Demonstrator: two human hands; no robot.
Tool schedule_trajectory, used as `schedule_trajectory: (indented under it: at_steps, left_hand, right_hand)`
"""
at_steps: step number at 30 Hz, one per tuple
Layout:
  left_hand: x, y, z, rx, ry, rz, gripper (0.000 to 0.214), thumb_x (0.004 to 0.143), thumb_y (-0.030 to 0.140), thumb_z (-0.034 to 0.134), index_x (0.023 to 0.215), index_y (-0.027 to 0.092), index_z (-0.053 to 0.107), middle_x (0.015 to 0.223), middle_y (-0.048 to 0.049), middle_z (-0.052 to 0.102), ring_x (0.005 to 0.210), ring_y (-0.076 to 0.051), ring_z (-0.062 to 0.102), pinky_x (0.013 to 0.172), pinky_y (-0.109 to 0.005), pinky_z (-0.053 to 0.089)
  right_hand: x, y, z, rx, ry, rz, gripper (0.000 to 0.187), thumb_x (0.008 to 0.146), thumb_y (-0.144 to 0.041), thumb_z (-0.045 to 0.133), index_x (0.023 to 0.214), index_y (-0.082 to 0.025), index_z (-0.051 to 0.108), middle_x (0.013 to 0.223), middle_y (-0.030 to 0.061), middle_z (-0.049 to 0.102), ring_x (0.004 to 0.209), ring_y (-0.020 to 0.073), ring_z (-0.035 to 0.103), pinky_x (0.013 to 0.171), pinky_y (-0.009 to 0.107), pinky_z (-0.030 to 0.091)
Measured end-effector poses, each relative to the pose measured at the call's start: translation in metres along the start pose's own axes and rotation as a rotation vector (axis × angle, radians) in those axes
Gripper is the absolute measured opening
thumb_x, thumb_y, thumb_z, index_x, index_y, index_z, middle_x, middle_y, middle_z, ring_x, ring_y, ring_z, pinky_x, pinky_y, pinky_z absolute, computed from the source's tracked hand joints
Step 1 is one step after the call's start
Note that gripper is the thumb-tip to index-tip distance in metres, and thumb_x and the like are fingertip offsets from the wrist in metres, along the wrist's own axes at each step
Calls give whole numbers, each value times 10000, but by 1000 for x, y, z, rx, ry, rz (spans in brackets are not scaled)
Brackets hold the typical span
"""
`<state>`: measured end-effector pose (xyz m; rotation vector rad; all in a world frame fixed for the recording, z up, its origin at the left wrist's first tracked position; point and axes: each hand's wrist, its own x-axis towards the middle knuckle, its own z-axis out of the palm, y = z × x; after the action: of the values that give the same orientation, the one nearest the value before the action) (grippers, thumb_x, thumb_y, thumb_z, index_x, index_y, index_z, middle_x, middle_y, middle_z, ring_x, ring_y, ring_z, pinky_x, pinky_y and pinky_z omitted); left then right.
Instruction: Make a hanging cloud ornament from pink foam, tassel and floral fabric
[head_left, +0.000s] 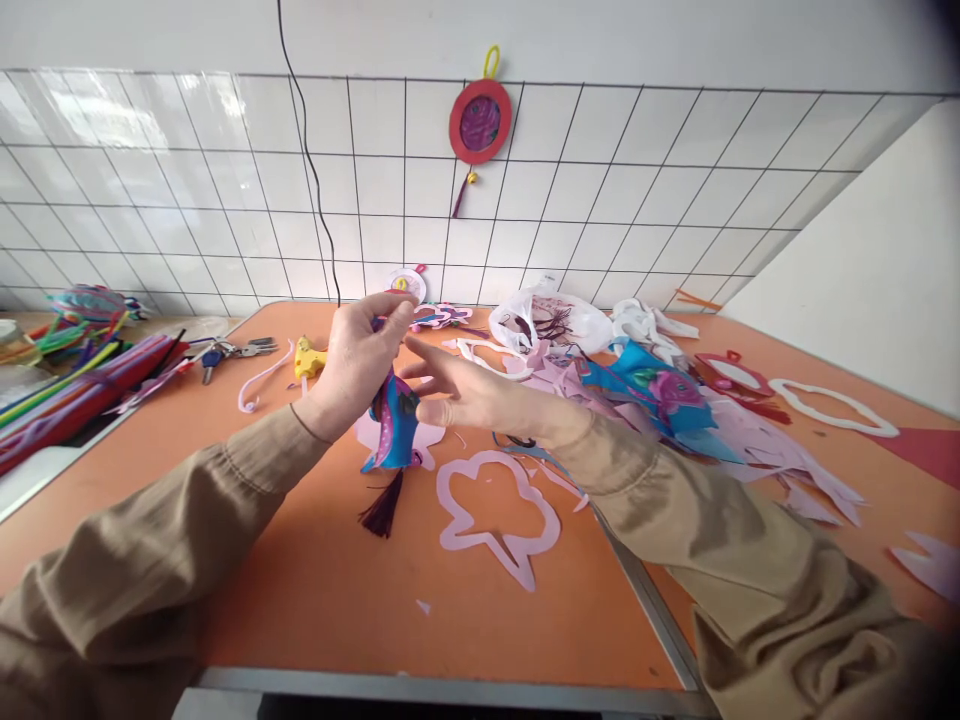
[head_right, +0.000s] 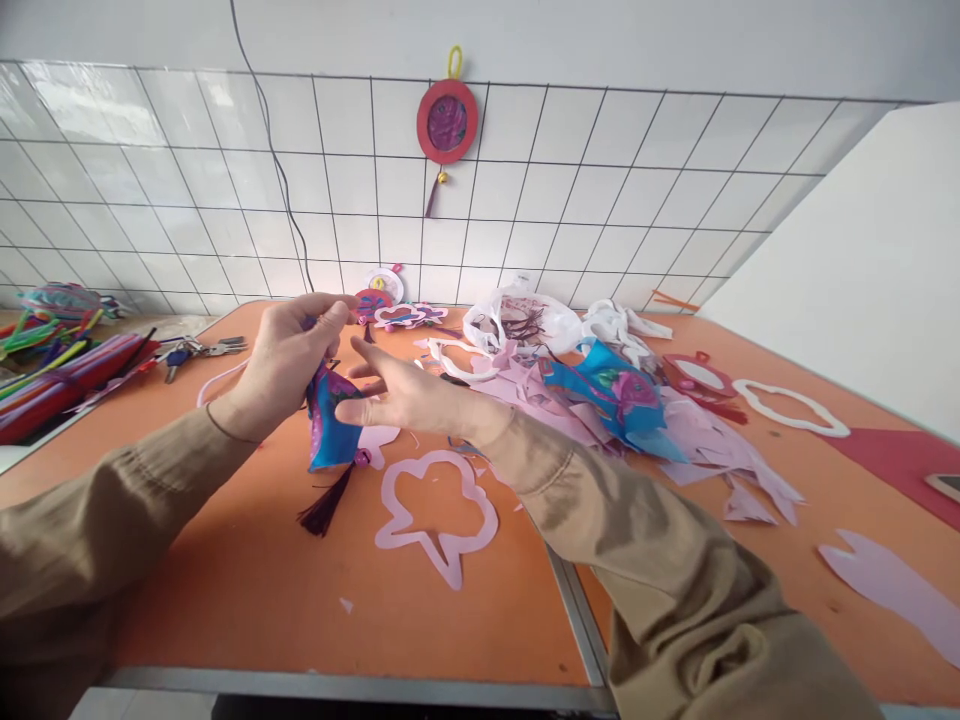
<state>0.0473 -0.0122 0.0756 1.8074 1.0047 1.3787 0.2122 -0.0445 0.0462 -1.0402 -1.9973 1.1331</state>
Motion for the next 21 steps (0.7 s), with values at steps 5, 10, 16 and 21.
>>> schedule_trajectory:
  at_steps: [5,10,16,21]
  left_hand:
    - [0,-6,5,-237,157,-71,178,880,237,589,963,134,710,670,13,538,567,-90,460,524,-216,385]
    - [-7,2,8,-288,107,-150,200,878,234,597,1015,145,713,626,45,454,507,-79,404,463,-212,336]
    - [0,4,-1,-261,88,-113,192,836,269,646,969,156,725,805,-24,660,649,-115,556,601,-235,467]
    - [6,8,-11,-230,-111,-148,315,850,448,666,777,146,716,834,-67,720,758,-168,639,670,-273,508]
  right_hand:
    - [-5,-11,28,-94,45,-102,521,808,-483,755,1212,-201,585,1229,122,646,1153,288,618,959,425,526]
    - [-1,-10,27,-76,191,-41,67,856,-221,588,855,-193,648,857,34,711,777,179,662,740,319,533]
    - [2,-12,-6,-30,602,-105,116,771,-199,645,873,-184,697,958,45,743,912,189,676,804,317,534]
    - [-3,-21,-21,10,655,-46,164,760,-312,685,746,-188,579,695,-7,595,635,132,542,583,270,437]
